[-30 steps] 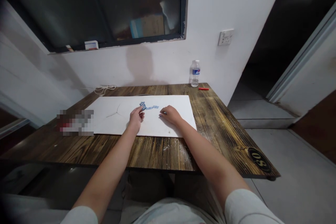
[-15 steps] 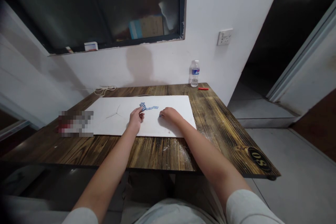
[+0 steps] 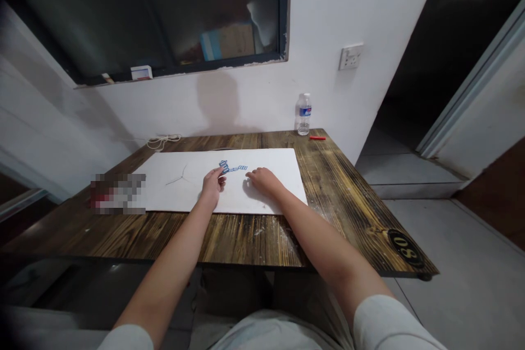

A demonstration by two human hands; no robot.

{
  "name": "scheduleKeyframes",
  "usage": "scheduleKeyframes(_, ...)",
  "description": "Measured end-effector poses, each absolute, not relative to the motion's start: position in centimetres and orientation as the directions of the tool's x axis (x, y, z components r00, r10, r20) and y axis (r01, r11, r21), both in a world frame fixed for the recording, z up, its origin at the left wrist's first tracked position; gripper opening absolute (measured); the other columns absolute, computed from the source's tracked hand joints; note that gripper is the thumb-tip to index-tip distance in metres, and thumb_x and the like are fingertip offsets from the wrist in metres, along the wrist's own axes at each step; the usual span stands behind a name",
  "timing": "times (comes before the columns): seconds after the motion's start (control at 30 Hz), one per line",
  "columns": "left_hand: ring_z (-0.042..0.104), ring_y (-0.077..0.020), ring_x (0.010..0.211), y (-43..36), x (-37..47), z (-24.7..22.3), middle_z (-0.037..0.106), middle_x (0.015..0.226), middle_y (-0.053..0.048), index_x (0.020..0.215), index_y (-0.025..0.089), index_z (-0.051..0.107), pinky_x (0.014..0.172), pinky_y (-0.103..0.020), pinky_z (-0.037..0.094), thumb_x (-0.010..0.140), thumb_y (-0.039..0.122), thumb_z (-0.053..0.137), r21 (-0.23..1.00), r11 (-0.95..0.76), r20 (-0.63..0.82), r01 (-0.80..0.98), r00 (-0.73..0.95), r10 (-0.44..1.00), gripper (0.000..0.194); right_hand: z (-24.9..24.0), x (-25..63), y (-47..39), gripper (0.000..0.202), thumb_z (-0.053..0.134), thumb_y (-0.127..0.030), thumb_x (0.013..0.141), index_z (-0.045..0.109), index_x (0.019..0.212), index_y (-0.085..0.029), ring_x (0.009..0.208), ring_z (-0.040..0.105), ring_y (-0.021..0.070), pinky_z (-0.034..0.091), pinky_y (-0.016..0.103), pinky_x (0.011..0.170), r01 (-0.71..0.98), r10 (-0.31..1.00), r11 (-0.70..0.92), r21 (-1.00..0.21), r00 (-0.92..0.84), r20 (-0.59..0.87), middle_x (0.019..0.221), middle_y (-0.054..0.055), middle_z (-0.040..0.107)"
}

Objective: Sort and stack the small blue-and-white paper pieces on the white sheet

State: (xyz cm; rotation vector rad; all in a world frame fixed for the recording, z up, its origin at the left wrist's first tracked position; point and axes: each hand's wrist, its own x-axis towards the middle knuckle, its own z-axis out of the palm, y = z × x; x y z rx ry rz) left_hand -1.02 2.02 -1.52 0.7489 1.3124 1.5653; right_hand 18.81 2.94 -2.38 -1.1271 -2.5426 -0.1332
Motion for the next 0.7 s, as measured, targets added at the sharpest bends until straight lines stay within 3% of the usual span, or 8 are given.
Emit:
scheduleKeyframes(0.17, 0.046, -0.0055, 0.043, 1.89, -0.98, -1.48, 0.057, 0.056, 0.004, 0.077, 0.019, 0.058, 0.043, -0.017, 0.025, 0.053, 0.043, 0.079, 0.97, 0.001, -0.097, -0.244, -0.379, 0.921, 0.039, -2.45, 18.92, 3.07, 0.039, 0.048, -0.009, 0.088, 0.06, 0.125, -0.014, 0.092, 0.064, 0.022, 0.044, 0.031, 0.081, 0.728, 0.683, 0.686, -0.014, -0.636, 0.36, 0.104, 0.011, 0.07)
scheduleKeyframes(0.4, 0.05, -0.0067, 0.047, 1.96, -0.88, -1.43, 0.057, 0.058, 0.003, 0.076, 0.019, 0.058, 0.043, -0.017, 0.026, 0.055, 0.041, 0.078, 0.971, -0.004, -0.089, -0.238, -0.375, 0.923, 0.037, -2.34, 18.97, 2.89, 0.032, 0.05, -0.012, 0.089, 0.064, 0.118, -0.015, 0.093, 0.059, 0.0223, 0.04, 0.033, 0.082, 0.682, 0.629, 0.731, 0.005, -0.676, 0.383, 0.103, 0.011, 0.068)
scheduleKeyframes(0.53, 0.05, -0.0073, 0.047, 1.97, -0.88, -1.43, 0.057, 0.058, 0.003, 0.076, 0.019, 0.058, 0.043, -0.017, 0.025, 0.054, 0.041, 0.078, 0.972, 0.001, -0.09, -0.234, -0.37, 0.925, 0.037, -2.42, 19.16, 3.1, 0.023, 0.054, -0.012, 0.088, 0.071, 0.102, -0.015, 0.096, 0.055, 0.023, 0.037, 0.033, 0.083, 0.683, 0.621, 0.73, -0.024, -0.648, 0.442, 0.097, 0.011, 0.069)
scheduleKeyframes(0.7, 0.049, -0.0077, 0.048, 1.78, -0.83, -1.44, 0.058, 0.06, 0.002, 0.075, 0.019, 0.059, 0.042, -0.018, 0.026, 0.054, 0.043, 0.078, 0.982, 0.005, -0.066, -0.189, -0.319, 0.945, 0.037, -2.55, 19.27, 3.38, 0.018, 0.059, -0.017, 0.088, 0.076, 0.091, -0.023, 0.097, 0.05, 0.0227, 0.034, 0.034, 0.079, 0.681, 0.573, 0.729, -0.07, -0.551, 0.606, 0.103, 0.01, 0.065)
